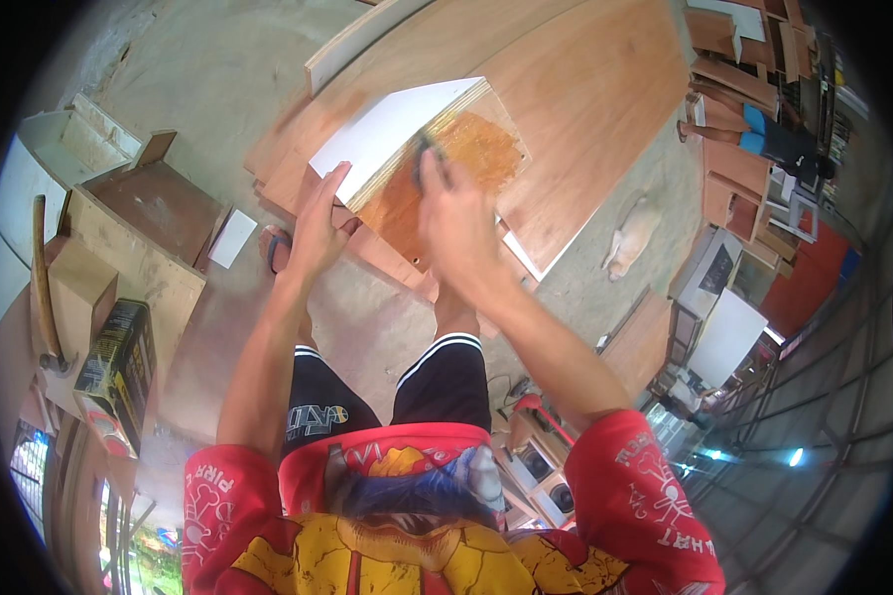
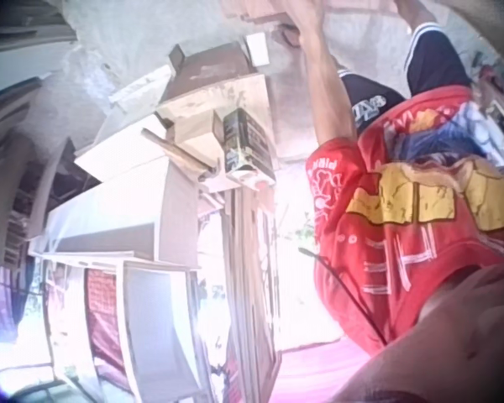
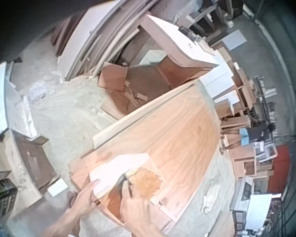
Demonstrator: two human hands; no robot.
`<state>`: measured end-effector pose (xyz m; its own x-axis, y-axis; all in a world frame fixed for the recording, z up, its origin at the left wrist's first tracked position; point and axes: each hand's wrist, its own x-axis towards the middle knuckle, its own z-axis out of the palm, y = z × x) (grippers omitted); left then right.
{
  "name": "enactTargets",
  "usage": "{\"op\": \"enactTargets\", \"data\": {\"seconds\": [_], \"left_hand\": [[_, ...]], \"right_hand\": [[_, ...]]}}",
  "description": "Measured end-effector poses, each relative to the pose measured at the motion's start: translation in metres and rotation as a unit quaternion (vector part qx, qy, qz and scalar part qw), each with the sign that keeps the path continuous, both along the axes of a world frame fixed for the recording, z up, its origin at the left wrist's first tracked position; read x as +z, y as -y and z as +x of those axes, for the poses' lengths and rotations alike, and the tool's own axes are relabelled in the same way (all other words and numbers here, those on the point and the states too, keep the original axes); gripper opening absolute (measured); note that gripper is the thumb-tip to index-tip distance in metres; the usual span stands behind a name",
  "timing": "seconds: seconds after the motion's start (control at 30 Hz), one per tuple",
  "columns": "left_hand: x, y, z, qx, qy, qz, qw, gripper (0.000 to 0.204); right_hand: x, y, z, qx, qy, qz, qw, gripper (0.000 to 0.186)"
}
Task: The person sands a white rectangular piece of wood with a sanding block, then pours a yellow liquid finish from a metal can onto a wooden board and spreads it with a scraper. The person continues to apply the finish to the board's surface.
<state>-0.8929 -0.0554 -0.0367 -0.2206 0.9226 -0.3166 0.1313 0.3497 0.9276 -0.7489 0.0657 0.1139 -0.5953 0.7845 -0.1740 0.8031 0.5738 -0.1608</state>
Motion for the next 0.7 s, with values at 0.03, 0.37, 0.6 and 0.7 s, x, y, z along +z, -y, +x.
{"op": "enactTargets", "data": {"seconds": [0.03,0.37,0.6,0.7], "left_hand": [[0.000,0.000,0.001,0.006,-0.007,0.012,1.000,0.094],[-0.013,0.004,0.001,0.033,-0.016,0.069,0.997,0.093],[-0.016,0.009,-0.004,0.032,-0.036,0.074,0.996,0.093],[-0.031,0.013,0.001,0.046,-0.019,0.091,0.995,0.093]], "right_hand": [[0.009,0.009,0.002,-0.002,-0.040,-0.008,0.999,0.042],[0.007,-0.082,0.036,-0.140,0.002,0.004,0.990,0.017],[0.005,0.010,-0.057,-0.075,-0.086,-0.072,0.991,0.018],[0.013,0.028,-0.073,-0.060,-0.150,-0.073,0.984,0.016]]}}
